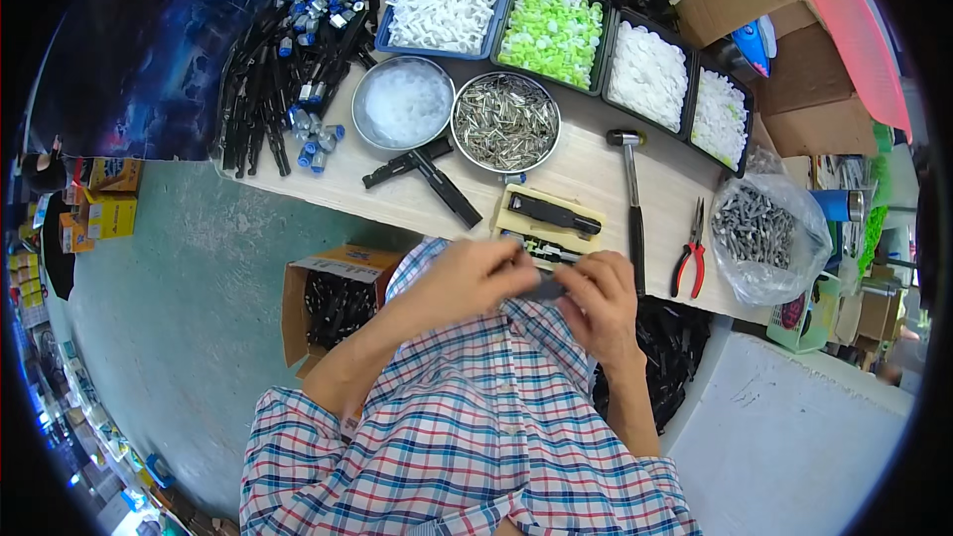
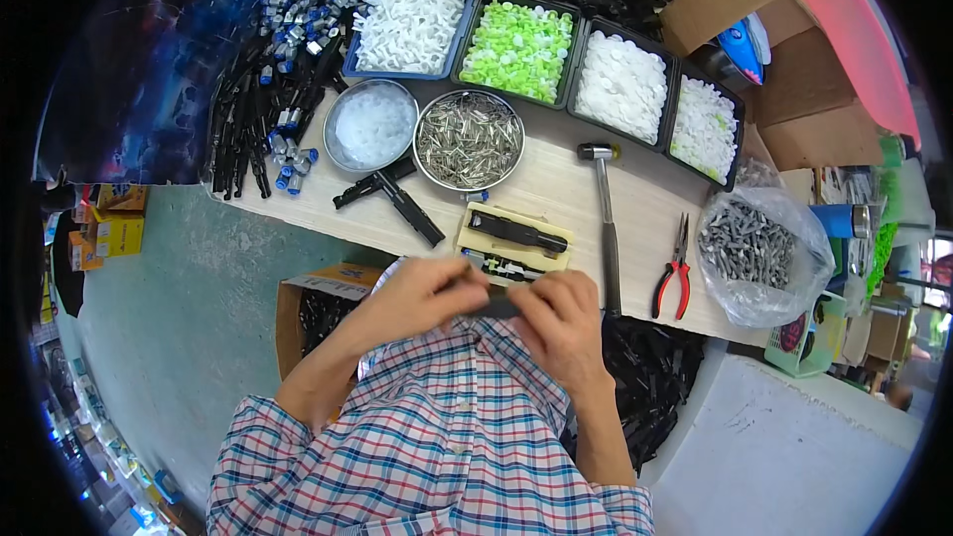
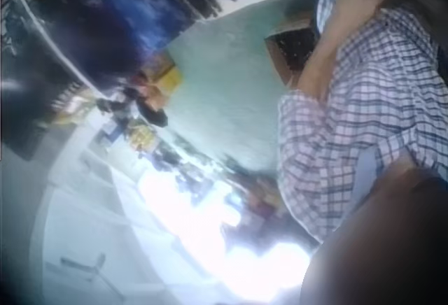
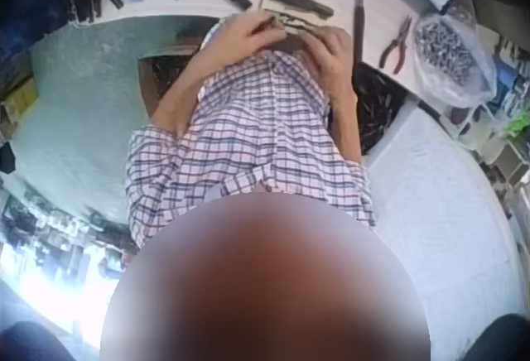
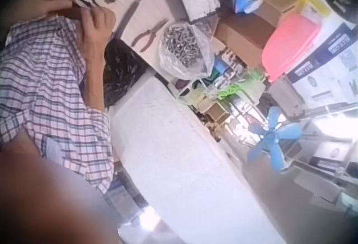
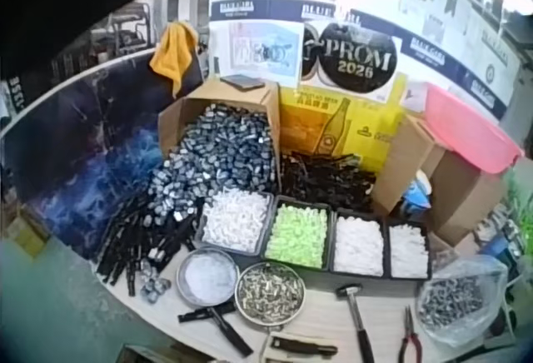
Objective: Assembling small plastic parts into a frame using a hammer and pliers at a workbench.
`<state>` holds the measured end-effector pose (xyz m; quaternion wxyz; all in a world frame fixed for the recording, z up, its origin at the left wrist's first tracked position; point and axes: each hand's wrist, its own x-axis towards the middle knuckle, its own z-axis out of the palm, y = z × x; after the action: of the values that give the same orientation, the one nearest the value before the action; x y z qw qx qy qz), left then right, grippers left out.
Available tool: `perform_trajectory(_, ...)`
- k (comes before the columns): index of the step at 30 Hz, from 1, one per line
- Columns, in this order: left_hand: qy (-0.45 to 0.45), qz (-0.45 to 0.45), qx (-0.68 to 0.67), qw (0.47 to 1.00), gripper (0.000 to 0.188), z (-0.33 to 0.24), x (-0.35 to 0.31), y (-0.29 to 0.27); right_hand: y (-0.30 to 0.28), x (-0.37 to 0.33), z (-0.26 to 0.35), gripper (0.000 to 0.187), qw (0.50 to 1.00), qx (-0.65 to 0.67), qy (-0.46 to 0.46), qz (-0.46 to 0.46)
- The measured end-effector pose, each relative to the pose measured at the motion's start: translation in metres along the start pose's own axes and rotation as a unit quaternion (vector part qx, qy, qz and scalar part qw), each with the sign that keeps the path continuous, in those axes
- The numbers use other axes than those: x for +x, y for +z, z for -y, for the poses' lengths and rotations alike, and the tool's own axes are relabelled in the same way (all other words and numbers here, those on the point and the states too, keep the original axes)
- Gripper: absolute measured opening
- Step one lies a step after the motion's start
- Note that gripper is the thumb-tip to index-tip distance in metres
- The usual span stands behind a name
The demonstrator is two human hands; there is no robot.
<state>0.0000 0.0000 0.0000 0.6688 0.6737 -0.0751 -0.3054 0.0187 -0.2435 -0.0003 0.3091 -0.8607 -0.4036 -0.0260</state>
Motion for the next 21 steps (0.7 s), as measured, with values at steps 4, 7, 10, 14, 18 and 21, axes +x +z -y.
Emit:
perform_trajectory(4, 0.013, -0.267, 0.022, 0.963, 0.016, 0.004, 0.001, -0.013, 0.012, -0.003, -0.007, 0.04, 0.989, -0.052, 0.123, -0.067)
perform_trajectory(7, 0.036, -0.311, 0.01, 0.95, 0.016, 0.02, 0.006, -0.016, 0.023, -0.001, -0.008, 0.04, 0.984, -0.059, 0.147, -0.087)
perform_trajectory(10, 0.075, -0.337, 0.07, 0.936, 0.016, 0.025, 0.009, -0.013, 0.028, 0.001, -0.007, 0.039, 0.983, -0.07, 0.143, -0.087)
perform_trajectory(14, 0.042, -0.339, -0.028, 0.94, 0.016, 0.013, 0.011, -0.013, 0.029, 0.004, -0.002, 0.038, 0.982, -0.087, 0.147, -0.078)
perform_trajectory(18, 0.079, -0.322, 0.08, 0.94, 0.017, 0.009, 0.012, -0.015, 0.03, 0.004, -0.002, 0.039, 0.982, -0.096, 0.149, -0.069)
perform_trajectory(21, 0.082, -0.325, 0.136, 0.932, 0.017, 0.015, 0.011, -0.007, 0.03, -0.001, -0.005, 0.039, 0.982, -0.072, 0.148, -0.089)
